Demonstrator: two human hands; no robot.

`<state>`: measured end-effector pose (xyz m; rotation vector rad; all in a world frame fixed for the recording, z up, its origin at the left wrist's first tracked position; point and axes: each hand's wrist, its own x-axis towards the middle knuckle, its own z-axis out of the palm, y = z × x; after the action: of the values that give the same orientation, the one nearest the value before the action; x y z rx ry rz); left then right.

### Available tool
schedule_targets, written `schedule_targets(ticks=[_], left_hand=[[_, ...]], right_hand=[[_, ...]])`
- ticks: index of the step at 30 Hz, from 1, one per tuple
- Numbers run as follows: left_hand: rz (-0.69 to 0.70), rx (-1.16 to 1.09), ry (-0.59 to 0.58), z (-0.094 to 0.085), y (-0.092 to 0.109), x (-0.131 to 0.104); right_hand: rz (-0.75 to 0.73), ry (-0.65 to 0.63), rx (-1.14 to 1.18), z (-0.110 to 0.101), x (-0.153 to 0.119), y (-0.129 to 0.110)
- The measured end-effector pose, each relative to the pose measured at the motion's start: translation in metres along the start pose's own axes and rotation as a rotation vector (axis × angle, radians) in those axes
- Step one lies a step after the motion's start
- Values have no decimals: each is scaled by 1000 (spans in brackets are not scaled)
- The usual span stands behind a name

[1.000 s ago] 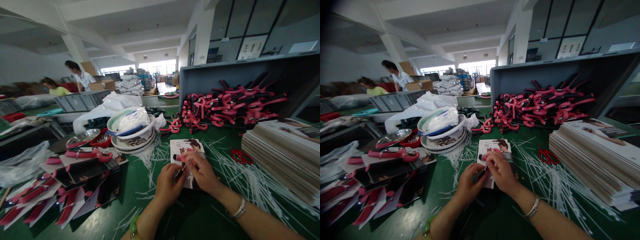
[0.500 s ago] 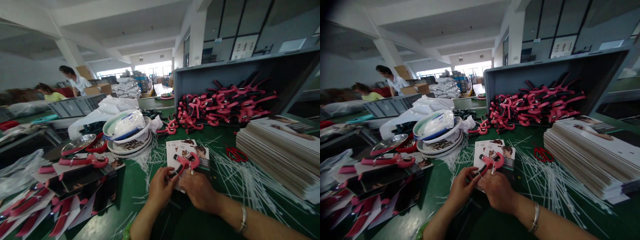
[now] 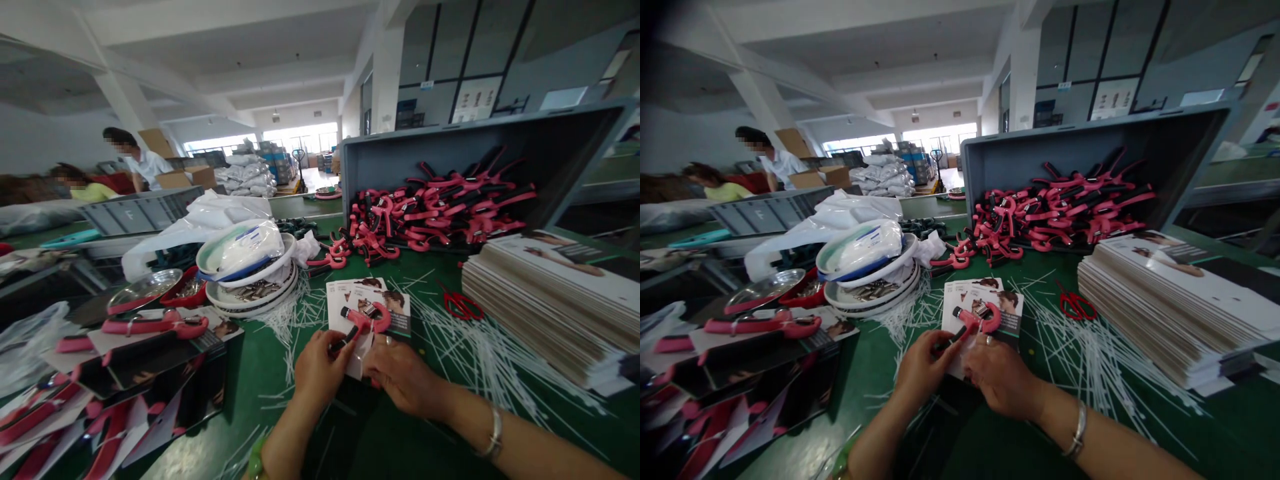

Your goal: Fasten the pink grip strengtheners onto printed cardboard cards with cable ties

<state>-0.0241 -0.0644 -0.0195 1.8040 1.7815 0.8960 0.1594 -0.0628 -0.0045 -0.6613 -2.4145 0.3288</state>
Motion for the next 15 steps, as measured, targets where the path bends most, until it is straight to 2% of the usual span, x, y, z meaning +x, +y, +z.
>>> schedule_targets(ticks=[2,4,5,6,7,10,15], left_hand=[[9,49,38,0,-3,0],[13,94,61,0,-5,-1],[18,120,69,0,-5,-1],[25,152,79,1,-5,-2],[34,188,92,1,-5,-2],[76,302,117,1,-2,-4],[132,414,118,3,-1,-6]], right_hand=[[149,-40,-32,-24,-8,22],[542,52,-298,-53,-21,57],[774,9,-473,-68,-28,78],[973,-116,-597,-81,-35,98],[1065,-178,-619,-91,-41,117],[1158,-259,-607,-105,-50,155],[1139,-221,-525,-102,-46,177]])
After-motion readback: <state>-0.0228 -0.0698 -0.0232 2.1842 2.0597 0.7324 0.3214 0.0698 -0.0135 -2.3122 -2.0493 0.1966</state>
